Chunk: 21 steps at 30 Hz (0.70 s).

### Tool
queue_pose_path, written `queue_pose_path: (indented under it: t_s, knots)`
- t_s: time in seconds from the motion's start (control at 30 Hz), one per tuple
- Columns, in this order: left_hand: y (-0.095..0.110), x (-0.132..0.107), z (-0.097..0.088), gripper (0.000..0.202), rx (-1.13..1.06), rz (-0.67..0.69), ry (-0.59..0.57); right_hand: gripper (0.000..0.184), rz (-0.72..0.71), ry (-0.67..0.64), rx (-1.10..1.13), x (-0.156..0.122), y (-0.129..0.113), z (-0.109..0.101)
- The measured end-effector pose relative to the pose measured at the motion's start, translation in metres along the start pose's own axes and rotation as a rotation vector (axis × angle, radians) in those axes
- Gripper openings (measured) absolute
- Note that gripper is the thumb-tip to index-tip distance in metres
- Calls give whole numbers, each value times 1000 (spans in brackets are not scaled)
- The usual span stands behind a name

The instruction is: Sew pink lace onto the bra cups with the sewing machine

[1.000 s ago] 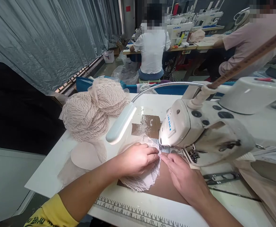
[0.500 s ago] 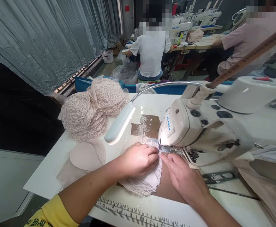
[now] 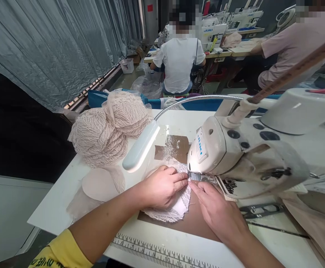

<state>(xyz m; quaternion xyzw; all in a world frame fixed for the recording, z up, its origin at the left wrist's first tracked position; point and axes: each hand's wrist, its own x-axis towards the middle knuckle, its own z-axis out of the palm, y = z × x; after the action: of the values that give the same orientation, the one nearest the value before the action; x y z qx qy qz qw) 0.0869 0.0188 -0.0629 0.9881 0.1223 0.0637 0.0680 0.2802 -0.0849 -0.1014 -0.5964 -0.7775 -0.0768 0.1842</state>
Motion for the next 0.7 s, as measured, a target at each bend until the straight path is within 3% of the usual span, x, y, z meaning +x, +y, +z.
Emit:
queue_pose_path:
  t_s: [0.43, 0.7]
  knots:
    - [-5, 2, 8, 42, 21, 18, 32, 44, -50, 17, -125, 5, -1, -2]
    - [-5, 2, 10, 34, -9, 24, 87, 42, -30, 24, -63, 3, 0, -1]
